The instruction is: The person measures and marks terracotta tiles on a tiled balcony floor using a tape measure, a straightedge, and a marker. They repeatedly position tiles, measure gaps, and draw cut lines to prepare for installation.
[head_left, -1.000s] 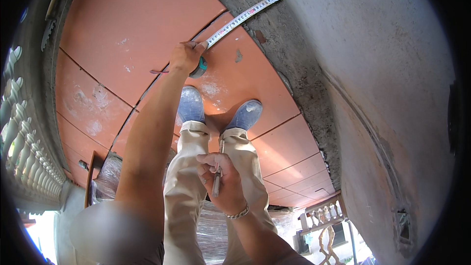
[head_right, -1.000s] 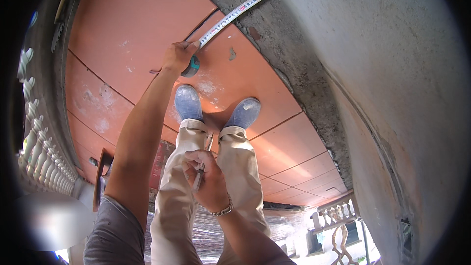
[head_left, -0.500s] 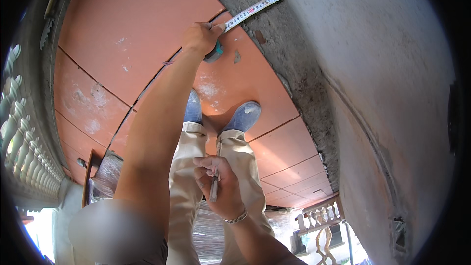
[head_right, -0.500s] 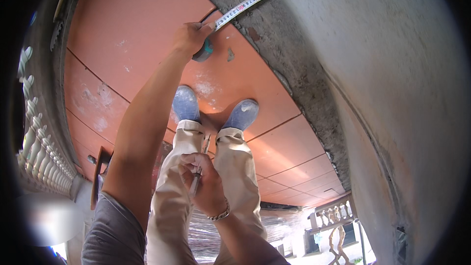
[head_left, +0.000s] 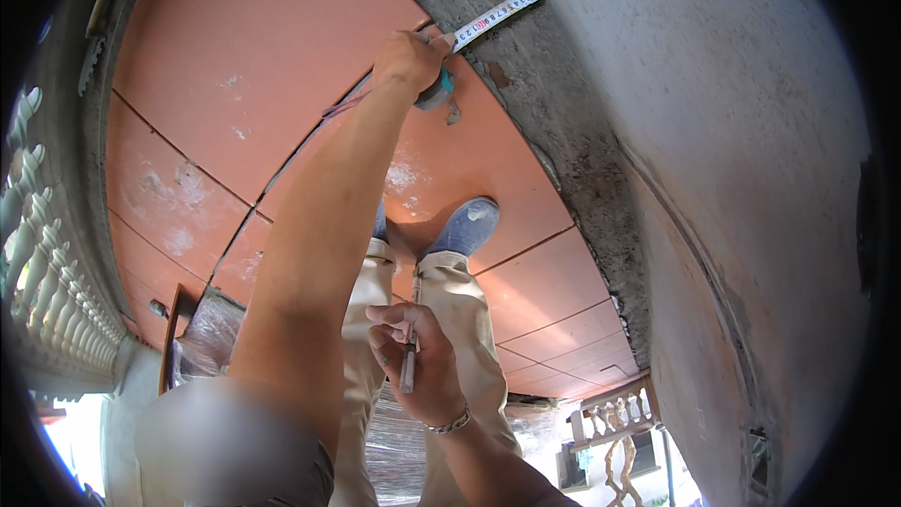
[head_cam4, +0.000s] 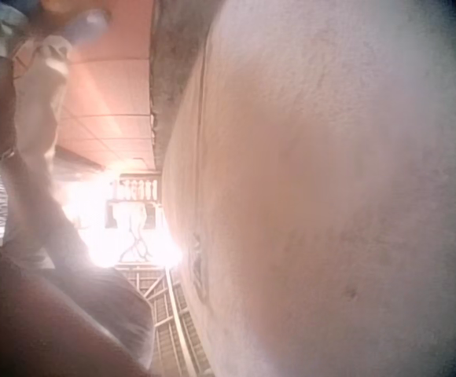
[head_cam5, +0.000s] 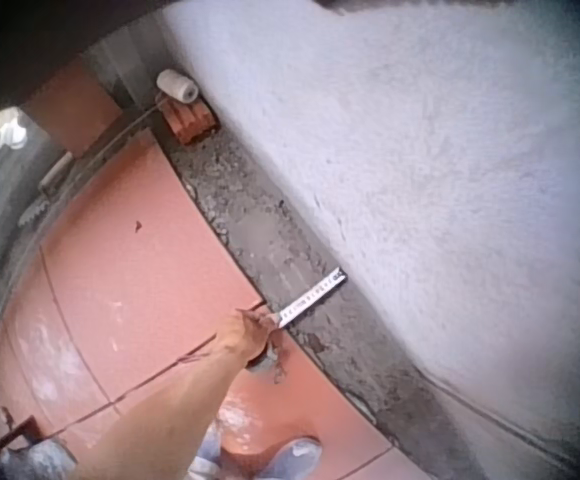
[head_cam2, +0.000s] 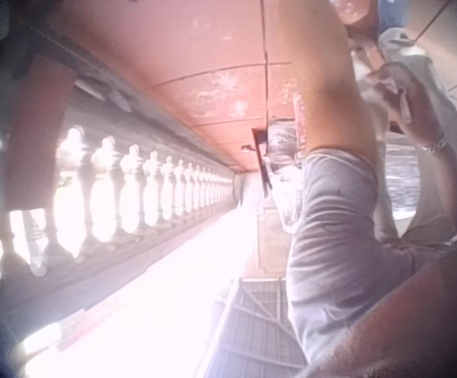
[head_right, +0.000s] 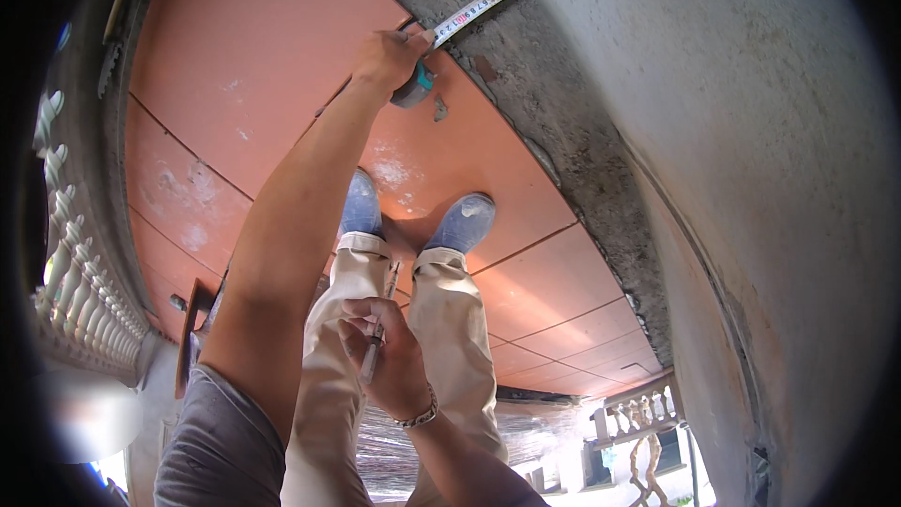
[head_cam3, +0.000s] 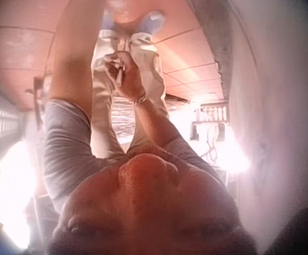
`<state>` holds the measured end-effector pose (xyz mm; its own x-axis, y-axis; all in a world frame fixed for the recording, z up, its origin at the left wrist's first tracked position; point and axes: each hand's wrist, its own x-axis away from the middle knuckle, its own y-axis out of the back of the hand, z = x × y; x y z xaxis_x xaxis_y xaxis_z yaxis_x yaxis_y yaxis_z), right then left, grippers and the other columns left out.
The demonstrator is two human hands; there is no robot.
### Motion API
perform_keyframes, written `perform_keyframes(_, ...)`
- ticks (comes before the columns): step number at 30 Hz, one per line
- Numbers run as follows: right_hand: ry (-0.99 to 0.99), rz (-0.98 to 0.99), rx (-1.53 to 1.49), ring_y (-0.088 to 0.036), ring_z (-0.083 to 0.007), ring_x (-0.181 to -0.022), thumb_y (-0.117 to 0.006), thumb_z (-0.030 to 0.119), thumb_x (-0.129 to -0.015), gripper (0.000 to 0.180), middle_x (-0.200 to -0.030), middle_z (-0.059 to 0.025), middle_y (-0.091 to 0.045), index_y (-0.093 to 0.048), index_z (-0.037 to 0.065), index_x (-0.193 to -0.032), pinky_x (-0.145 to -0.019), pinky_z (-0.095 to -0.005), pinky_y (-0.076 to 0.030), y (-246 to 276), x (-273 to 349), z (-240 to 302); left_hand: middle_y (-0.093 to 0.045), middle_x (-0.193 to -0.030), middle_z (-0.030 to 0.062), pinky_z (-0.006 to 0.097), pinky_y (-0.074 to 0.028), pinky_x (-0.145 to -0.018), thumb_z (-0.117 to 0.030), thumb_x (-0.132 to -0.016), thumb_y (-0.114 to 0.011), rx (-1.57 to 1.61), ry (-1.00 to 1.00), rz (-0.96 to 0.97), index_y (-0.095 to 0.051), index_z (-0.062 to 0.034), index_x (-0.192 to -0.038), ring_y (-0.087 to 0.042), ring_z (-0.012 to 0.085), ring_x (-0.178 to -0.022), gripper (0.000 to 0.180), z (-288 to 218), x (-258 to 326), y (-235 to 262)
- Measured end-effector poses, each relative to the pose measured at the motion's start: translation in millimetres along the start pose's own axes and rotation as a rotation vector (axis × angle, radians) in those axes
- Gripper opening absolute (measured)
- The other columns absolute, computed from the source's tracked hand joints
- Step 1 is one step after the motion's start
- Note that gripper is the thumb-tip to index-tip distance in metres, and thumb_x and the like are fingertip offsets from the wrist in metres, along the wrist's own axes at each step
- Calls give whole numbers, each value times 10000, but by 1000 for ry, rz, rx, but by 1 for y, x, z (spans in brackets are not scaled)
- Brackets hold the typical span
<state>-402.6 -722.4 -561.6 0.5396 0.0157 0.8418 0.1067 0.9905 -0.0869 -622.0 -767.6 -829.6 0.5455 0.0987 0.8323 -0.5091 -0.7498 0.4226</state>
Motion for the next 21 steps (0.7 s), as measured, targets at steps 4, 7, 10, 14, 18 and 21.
perform_keyframes(4,-13,3,-18,-674,-186,-1032,-658,89,-965,227,-1133,-156,-672,-520,12,-1129,-913,-315,-529,0,0,1,-671,-717,114,368,-520,-653,-494,-921,-631,-3,-7,26,-771,-61,-900,-644,203,-645,456,0,0,1)
perform_keyframes(7,-3,-4,-27,-682,-195,-1028,-663,83,-958,233,-1118,-143,-675,-533,10,-1137,-894,-311,-538,0,-1,2,-676,-727,120,368,-522,-654,-501,-927,-622,-8,10,43,-770,-63,-913,-648,207,-650,463,0,0,2)
perform_keyframes(10,23,-20,1,-709,-233,-1021,-675,77,-943,257,-1085,-127,-680,-556,3,-1158,-860,-316,-563,1,-2,1,-683,-741,130,376,-523,-666,-506,-935,-608,-26,0,44,-768,-61,-923,-655,220,-663,473,1,0,2)
perform_keyframes(14,8,-17,12,-712,-233,-1007,-678,88,-944,262,-1085,-128,-683,-556,1,-1159,-856,-318,-564,2,-2,1,-689,-758,138,385,-524,-688,-512,-939,-599,-92,-33,43,-763,-57,-926,-665,238,-687,483,1,0,4)
perform_keyframes(18,0,-21,-17,-714,-237,-999,-682,89,-942,267,-1087,-131,-686,-556,0,-1160,-855,-320,-564,2,-2,1,-692,-764,139,390,-523,-699,-510,-939,-597,-86,-7,59,-758,-51,-927,-667,245,-699,487,2,0,5)
perform_keyframes(21,12,-18,9,-714,-239,-996,-682,87,-941,269,-1085,-130,-688,-554,1,-1162,-855,-320,-565,2,-2,2,-689,-763,144,392,-523,-707,-509,-941,-593,-98,-22,41,-757,-48,-932,-667,250,-702,489,4,0,4)
